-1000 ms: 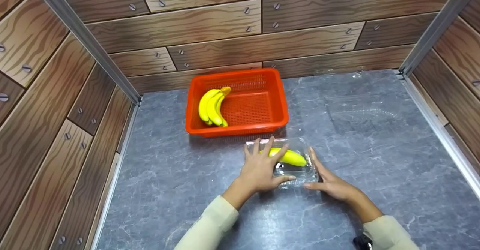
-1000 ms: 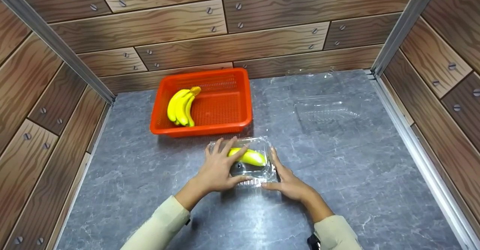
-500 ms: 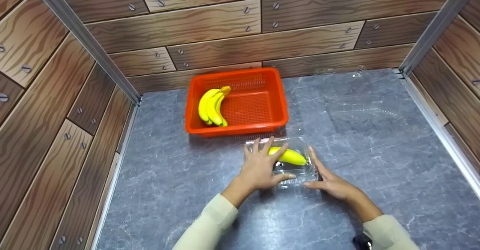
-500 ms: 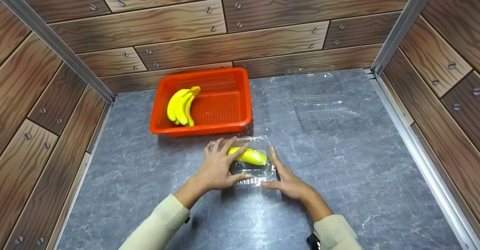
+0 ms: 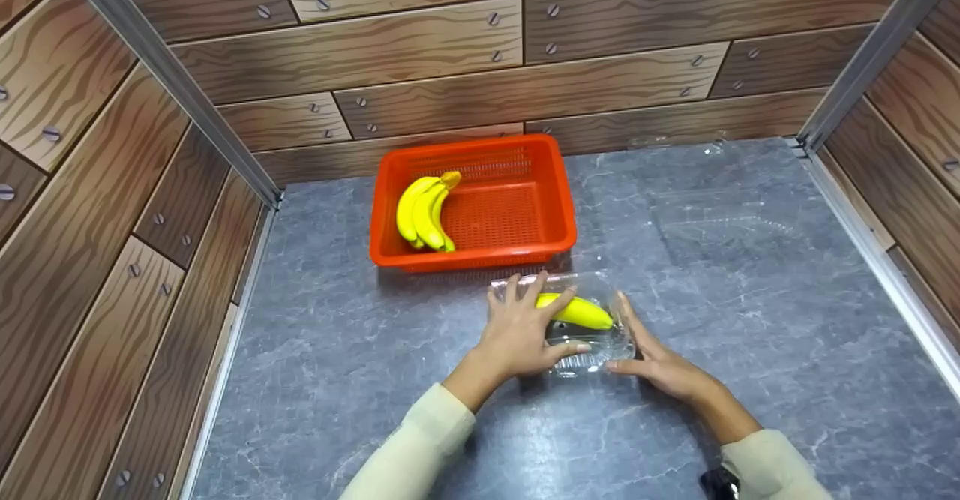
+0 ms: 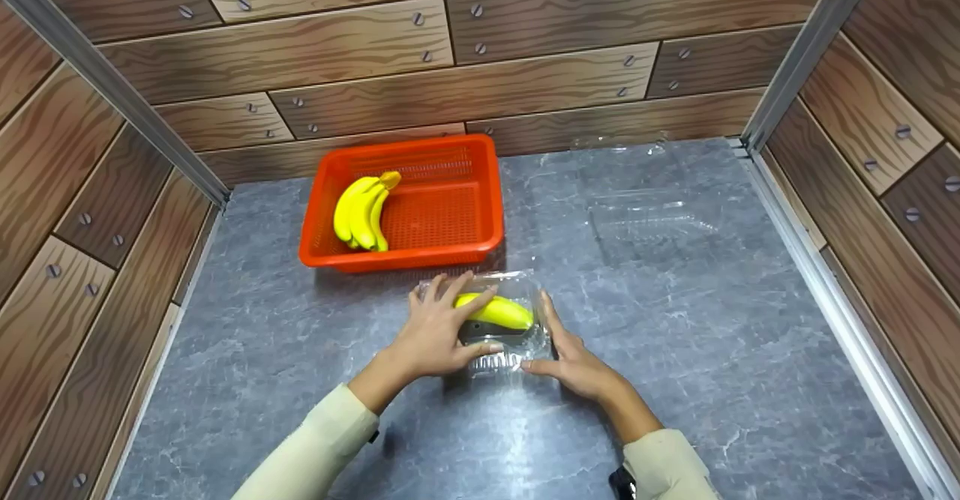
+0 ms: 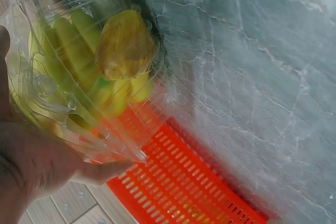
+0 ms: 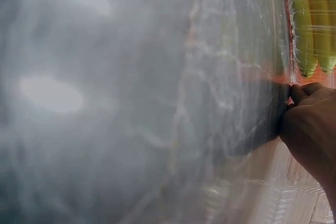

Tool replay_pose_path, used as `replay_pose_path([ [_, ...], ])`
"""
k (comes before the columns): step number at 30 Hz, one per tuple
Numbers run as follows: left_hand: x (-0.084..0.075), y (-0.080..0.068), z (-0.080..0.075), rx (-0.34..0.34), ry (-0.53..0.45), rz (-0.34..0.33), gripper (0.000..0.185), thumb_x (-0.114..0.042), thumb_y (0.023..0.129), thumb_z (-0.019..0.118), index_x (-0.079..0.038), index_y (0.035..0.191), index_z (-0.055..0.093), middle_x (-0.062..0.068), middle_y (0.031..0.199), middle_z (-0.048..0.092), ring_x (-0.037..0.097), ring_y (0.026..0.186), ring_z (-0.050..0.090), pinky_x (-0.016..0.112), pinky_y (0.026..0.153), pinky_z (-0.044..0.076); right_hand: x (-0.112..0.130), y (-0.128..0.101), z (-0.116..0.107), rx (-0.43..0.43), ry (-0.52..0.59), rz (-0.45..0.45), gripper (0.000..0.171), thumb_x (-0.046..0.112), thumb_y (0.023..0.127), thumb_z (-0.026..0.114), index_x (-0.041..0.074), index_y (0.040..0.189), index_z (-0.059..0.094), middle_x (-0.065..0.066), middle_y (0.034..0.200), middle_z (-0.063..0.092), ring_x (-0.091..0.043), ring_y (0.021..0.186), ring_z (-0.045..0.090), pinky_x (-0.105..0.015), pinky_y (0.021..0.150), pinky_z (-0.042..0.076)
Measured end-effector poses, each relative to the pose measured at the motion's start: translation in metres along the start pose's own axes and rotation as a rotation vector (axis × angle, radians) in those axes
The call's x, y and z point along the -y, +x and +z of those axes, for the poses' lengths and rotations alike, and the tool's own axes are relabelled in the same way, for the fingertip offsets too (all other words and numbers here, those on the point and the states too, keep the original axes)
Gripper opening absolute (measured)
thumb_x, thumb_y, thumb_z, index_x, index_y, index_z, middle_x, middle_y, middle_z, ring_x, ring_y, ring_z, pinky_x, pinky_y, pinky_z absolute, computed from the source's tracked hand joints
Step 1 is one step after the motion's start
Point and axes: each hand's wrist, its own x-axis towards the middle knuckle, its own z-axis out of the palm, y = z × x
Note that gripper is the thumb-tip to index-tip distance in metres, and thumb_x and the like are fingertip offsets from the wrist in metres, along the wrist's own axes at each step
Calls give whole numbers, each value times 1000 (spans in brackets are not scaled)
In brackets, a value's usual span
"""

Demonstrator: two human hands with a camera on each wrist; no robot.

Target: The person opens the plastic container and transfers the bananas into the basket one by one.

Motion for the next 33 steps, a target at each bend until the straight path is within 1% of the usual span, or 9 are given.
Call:
replay_pose_path([
  [6,1,0,0,13,-22,1,90,-94,89,40,-56,166,15,11,180,23,56,160,29,83,121,26,1,0,0,-14,-18,25,115,24,100,72,19,171,-19,-17,180,-14,-51,165,-13,-79,123,-13],
  [8,3,1,-2,9,-61,-6,86,-93,91,38,-56,166,19,10,180,23,56,160,29,83,121,25,1,1,-1,-20,-33,32,114,24,100,72,22,171,-18,-16,179,-16,-51,164,-14,-80,123,-11],
  [10,6,3,-4,-6,-128,-26,81,-91,93,38,-55,164,27,9,179,25,55,160,29,84,121,24,0,1,-1,-30,-55,38,114,25,99,73,23,171,-15,-17,179,-17,-52,164,-13,-80,123,-9],
  [13,10,5,-7,-11,-196,-39,79,-91,93,38,-54,162,33,8,179,27,53,160,29,84,122,22,-2,0,-1,-40,-93,39,112,26,99,73,24,172,-12,-18,179,-18,-54,164,-12,-81,123,-7],
  [15,12,5,-8,-3,-221,-40,80,-92,92,39,-53,162,36,8,179,28,53,161,27,84,122,21,-2,-1,-1,-43,-111,45,111,28,99,73,23,173,-10,-19,179,-15,-55,163,-10,-81,124,-6],
  [18,11,7,-8,18,-222,-28,86,-94,89,40,-52,163,34,9,180,25,53,162,25,84,122,20,-2,-3,-3,-43,-111,44,110,30,99,73,25,173,-9,-20,179,-15,-56,163,-10,-81,123,-5],
  [20,10,7,-8,17,-235,-33,87,-95,88,41,-51,163,36,8,180,24,53,163,24,84,123,19,-2,-4,-3,-46,-108,45,110,30,99,73,26,173,-9,-21,179,-14,-57,163,-10,-81,123,-6],
  [28,10,4,-7,25,-203,-28,91,-95,86,46,-49,164,35,7,181,22,51,163,24,82,123,22,-4,-5,-3,-40,-99,44,109,30,100,72,25,173,-9,-19,180,-14,-53,164,-10,-79,125,-6],
  [33,12,4,-12,27,-235,-27,92,-95,84,50,-52,163,34,9,180,24,51,164,22,82,124,21,-5,-5,-4,-60,-110,31,109,30,100,72,31,173,-9,-18,180,-12,-54,164,-7,-81,124,-3],
])
